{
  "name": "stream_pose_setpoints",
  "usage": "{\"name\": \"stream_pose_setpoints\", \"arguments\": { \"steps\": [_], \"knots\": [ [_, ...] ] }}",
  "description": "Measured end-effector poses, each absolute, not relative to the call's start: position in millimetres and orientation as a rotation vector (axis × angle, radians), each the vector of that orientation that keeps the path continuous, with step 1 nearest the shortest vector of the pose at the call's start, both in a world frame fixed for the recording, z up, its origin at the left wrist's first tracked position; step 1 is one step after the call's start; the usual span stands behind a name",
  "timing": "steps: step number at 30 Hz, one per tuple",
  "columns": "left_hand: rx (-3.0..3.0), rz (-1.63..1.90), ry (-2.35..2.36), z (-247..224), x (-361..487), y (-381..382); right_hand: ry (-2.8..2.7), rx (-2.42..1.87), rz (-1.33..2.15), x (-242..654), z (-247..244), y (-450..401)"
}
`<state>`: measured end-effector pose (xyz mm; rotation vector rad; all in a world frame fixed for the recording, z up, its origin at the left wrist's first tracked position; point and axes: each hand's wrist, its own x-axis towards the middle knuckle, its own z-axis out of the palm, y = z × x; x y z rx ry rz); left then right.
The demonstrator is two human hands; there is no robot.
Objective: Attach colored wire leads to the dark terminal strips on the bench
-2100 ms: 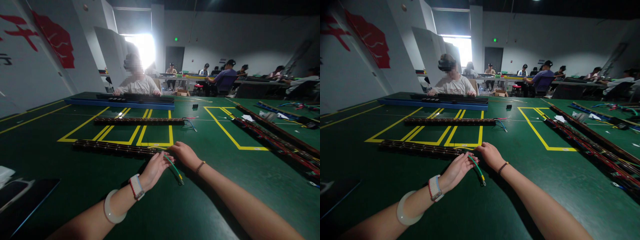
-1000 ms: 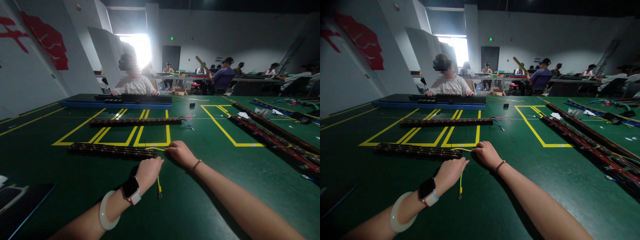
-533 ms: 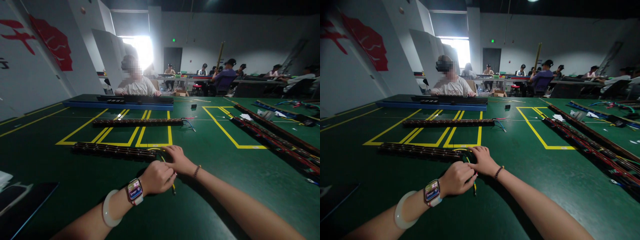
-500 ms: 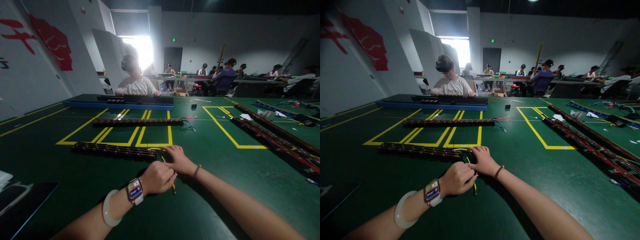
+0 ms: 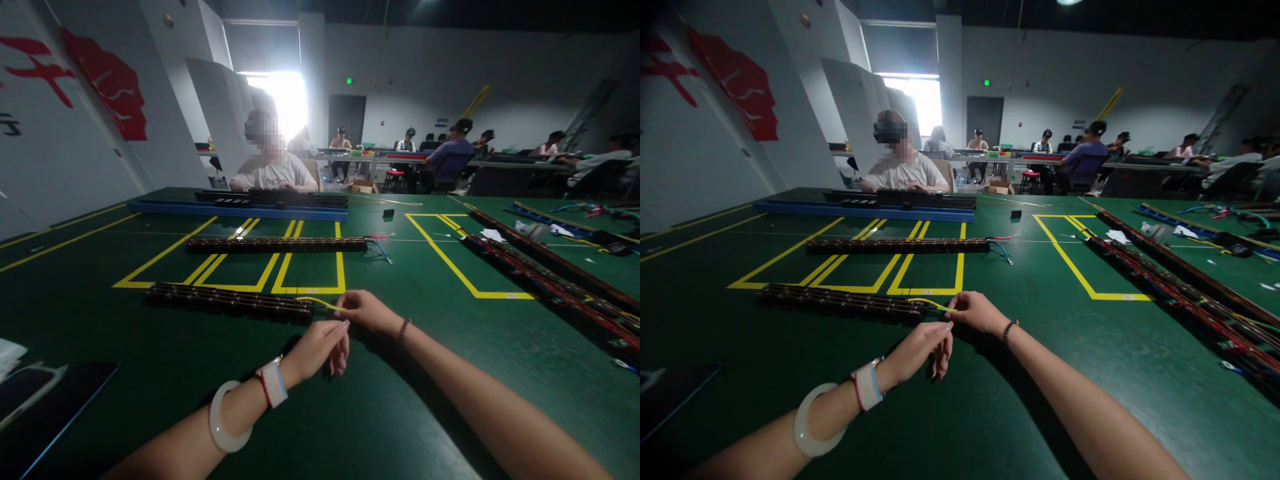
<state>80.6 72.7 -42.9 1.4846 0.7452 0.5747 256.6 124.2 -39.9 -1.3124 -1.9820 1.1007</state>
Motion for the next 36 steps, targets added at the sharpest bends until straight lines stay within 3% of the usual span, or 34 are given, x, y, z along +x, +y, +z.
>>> {"name": "stream_pose_setpoints", "arguments": {
  "steps": [4,11,16,36],
  "knots": [
    [1.038,0.657,0.66,-46.1,85.2,75.9,-1.894,-1.312,0.885,249.8,-34.9,117.4],
    [0.636,0.906,0.524,-45.8,85.8,82.8,-2.218,-1.366,0.039,245.1,-34.2,103.0],
    [0.538,1.025,0.507,-46.1,87.5,85.5,-2.46,-0.953,-0.475,249.1,-43.0,103.2],
    [0.616,1.078,0.545,-53.1,83.7,88.0,-2.698,-0.459,-0.734,276.0,-24.8,114.6]
  ]
}}
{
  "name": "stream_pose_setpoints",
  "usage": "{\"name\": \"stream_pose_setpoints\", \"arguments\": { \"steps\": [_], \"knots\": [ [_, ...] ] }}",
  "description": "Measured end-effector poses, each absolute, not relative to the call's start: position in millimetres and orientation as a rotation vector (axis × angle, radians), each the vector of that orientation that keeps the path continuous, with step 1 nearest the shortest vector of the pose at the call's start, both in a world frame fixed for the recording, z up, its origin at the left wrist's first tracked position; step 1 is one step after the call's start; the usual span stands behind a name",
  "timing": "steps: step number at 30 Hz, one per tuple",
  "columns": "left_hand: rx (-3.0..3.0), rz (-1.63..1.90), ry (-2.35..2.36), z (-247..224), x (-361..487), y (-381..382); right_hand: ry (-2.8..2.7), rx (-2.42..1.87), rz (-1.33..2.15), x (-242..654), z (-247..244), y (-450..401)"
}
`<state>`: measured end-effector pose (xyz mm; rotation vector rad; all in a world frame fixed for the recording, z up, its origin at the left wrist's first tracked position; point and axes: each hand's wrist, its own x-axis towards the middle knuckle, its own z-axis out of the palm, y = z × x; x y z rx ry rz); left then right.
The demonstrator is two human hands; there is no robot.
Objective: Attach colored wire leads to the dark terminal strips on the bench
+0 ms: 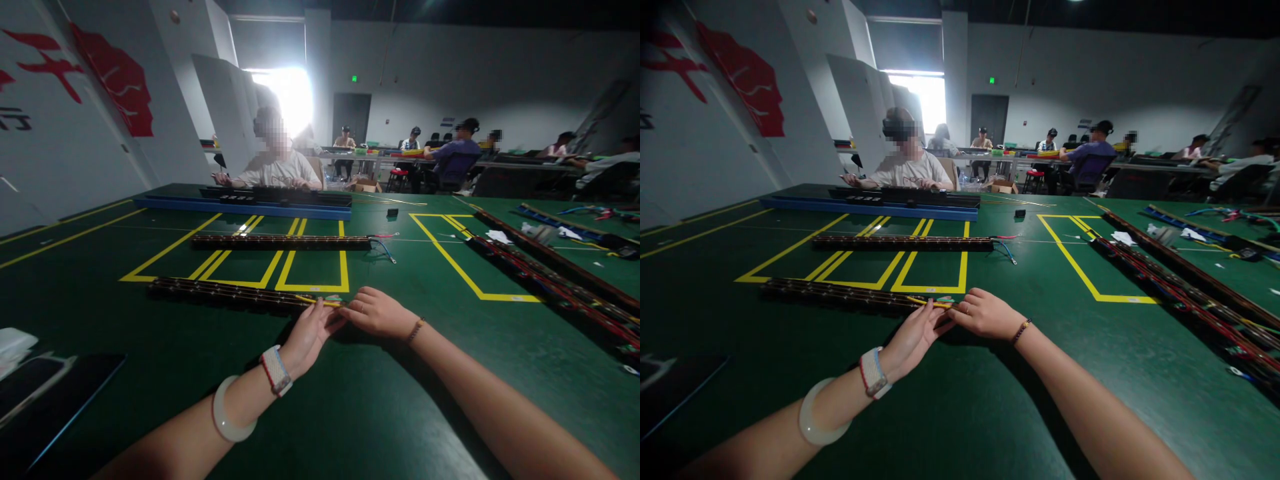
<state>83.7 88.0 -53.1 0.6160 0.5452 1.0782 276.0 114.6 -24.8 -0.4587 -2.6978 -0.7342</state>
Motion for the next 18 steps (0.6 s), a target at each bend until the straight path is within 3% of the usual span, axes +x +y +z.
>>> {"name": "stream_pose_setpoints", "arguments": {
  "steps": [18],
  "knots": [
    [0.811,0.944,0.872,-37.8,82.3,83.0,-2.346,-1.171,-0.439,281.6,-55.0,139.0]
  ]
}}
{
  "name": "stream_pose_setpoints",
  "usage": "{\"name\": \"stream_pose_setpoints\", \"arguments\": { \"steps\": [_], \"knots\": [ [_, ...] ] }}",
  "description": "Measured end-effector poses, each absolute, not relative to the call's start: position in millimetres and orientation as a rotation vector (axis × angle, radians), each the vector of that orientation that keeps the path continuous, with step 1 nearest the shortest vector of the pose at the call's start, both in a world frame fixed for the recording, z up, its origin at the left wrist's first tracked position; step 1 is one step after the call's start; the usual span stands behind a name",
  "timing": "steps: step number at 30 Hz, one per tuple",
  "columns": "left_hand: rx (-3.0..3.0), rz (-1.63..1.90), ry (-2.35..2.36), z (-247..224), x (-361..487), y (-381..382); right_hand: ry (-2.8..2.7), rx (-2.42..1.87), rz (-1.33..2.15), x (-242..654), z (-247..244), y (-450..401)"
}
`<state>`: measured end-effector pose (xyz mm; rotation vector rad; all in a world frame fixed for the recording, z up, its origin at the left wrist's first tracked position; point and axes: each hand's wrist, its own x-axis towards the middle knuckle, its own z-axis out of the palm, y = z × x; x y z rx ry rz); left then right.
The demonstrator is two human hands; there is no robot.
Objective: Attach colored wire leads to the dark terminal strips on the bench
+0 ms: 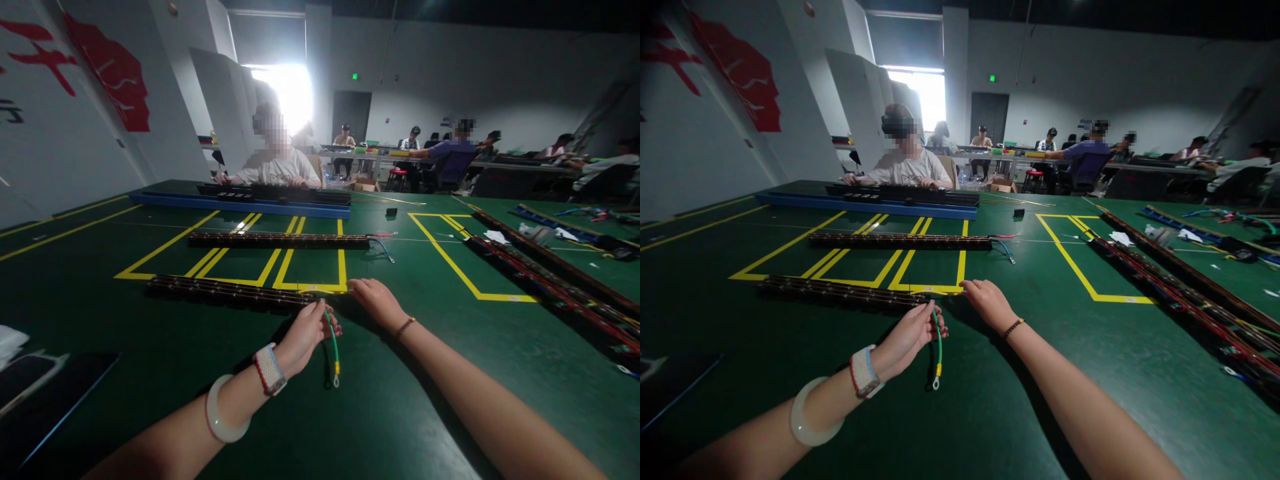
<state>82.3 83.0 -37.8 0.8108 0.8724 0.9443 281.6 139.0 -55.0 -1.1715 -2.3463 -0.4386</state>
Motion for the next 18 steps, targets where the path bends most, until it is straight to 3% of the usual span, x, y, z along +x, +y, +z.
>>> {"name": "stream_pose_setpoints", "arguments": {
  "steps": [11,18],
  "knots": [
    [1.586,0.429,1.212,-23.1,65.6,97.7,-2.399,-1.215,-0.579,282.7,-53.0,138.3],
    [2.102,0.702,1.437,-24.6,66.2,82.9,-2.386,-1.198,-0.551,282.7,-52.3,136.3]
  ]
}}
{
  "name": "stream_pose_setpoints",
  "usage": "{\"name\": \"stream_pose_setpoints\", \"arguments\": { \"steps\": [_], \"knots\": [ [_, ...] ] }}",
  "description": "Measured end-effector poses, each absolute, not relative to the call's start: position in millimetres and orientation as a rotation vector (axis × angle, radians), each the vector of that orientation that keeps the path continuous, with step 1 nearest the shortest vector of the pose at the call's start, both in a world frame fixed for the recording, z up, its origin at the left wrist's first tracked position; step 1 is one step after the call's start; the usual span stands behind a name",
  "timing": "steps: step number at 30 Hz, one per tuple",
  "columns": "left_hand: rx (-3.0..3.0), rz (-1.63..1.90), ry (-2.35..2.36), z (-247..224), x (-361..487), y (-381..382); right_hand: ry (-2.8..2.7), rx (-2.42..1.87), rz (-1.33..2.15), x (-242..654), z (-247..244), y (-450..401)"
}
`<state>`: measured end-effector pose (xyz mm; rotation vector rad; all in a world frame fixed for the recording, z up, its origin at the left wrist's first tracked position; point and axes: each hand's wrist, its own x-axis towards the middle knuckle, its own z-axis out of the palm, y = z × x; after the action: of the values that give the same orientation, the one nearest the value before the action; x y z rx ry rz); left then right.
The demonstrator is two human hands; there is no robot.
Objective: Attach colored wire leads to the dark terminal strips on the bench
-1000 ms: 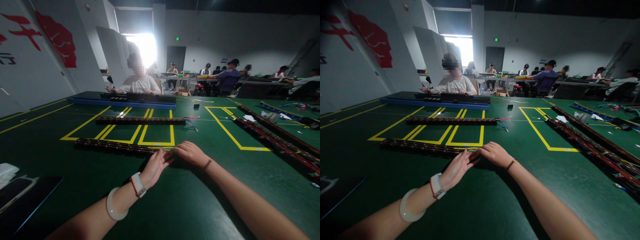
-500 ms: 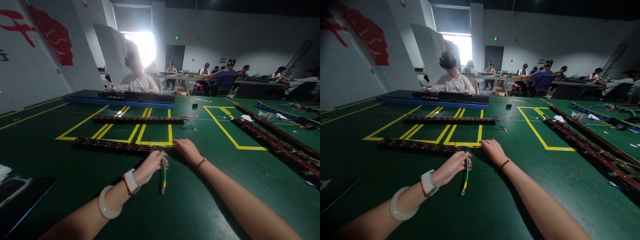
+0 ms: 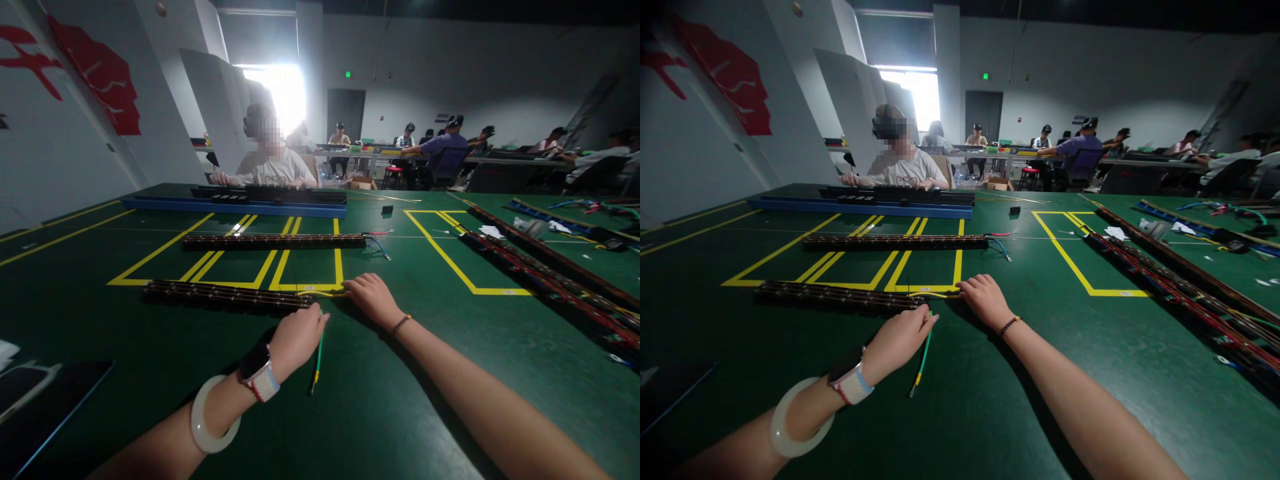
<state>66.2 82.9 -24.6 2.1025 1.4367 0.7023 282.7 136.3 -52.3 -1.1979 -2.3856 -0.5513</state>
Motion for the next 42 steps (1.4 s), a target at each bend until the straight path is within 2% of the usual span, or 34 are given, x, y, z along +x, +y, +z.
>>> {"name": "stream_pose_setpoints", "arguments": {
  "steps": [10,15,19,23,28,32,38,42],
  "knots": [
    [2.356,0.743,1.438,-50.8,71.3,84.2,-2.383,-1.193,-0.485,283.7,-55.0,138.0],
    [2.468,0.761,1.392,-51.7,70.3,85.5,-2.289,-1.173,-0.142,269.1,-51.9,127.6],
    [2.716,0.776,1.081,-45.6,70.9,77.7,-2.218,-1.097,0.162,246.7,-53.3,114.6],
    [2.826,0.783,0.825,-41.9,72.2,69.6,-2.294,-1.094,0.244,235.0,-57.8,109.8],
    [2.861,0.759,0.868,-43.4,72.5,70.2,-2.246,-1.25,0.305,242.1,-49.7,112.7],
    [2.518,0.75,0.992,-44.0,73.3,72.7,-2.242,-1.327,0.36,252.6,-40.3,119.4],
    [1.512,0.638,0.863,-44.5,80.9,75.5,-2.058,-1.246,0.872,259.7,-44.2,127.8],
    [1.004,0.709,0.718,-43.0,84.5,77.1,-2.025,-1.137,0.77,257.4,-47.4,122.8]
  ]
}}
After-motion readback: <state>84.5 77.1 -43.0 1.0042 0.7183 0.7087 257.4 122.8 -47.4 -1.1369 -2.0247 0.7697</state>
